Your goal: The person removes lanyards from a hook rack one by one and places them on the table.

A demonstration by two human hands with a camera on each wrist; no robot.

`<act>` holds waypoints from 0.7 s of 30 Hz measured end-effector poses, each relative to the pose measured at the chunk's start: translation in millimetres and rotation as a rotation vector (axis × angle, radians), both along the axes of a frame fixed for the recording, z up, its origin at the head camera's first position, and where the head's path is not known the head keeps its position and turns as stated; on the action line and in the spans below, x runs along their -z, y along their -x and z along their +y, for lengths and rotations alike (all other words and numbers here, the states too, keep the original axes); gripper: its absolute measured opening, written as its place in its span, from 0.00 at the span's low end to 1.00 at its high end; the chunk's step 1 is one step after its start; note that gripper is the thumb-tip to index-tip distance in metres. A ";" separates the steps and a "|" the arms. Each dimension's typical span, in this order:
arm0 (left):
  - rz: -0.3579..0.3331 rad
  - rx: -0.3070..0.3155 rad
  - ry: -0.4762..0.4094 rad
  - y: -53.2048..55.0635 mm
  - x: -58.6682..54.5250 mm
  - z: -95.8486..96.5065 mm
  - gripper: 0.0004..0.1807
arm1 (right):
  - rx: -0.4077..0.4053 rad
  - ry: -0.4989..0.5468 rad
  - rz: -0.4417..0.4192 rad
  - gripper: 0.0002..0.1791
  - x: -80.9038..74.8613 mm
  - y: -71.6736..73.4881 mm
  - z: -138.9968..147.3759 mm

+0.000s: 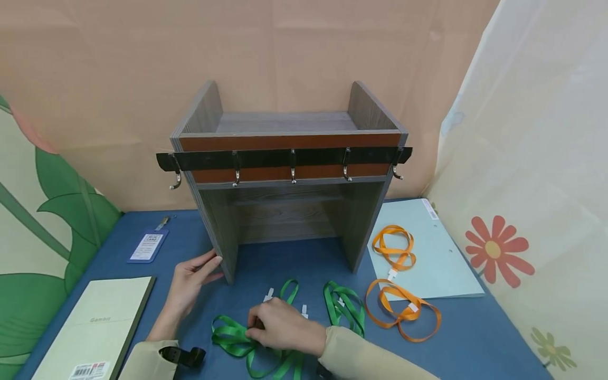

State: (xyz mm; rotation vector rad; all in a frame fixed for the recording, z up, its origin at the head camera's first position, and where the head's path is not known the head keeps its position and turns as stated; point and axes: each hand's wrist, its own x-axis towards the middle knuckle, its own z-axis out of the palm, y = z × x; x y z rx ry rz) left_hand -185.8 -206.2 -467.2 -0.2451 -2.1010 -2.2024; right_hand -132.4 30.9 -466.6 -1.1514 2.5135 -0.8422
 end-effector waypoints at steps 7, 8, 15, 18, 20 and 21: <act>0.013 -0.027 0.001 -4.7 -1.8 0.9 0.24 | 0.002 0.043 0.014 0.04 -11.5 -0.2 11.8; 0.018 -0.039 0.016 -5.2 -2.0 1.8 0.24 | 0.007 0.055 0.024 0.04 -13.6 -0.7 15.7; 0.110 -0.195 0.227 -12.4 -3.4 7.1 0.13 | 0.052 0.118 0.161 0.06 -27.4 1.2 63.6; 0.157 -0.223 0.345 -18.5 -2.6 5.6 0.09 | 0.109 0.113 0.186 0.07 -31.9 4.0 93.6; 0.180 -0.227 0.406 -22.5 -1.0 4.0 0.08 | 0.165 0.106 0.200 0.07 -33.5 5.4 114.7; 0.187 -0.228 0.429 -24.4 -0.3 3.4 0.08 | 0.195 0.104 0.213 0.06 -33.7 6.2 125.0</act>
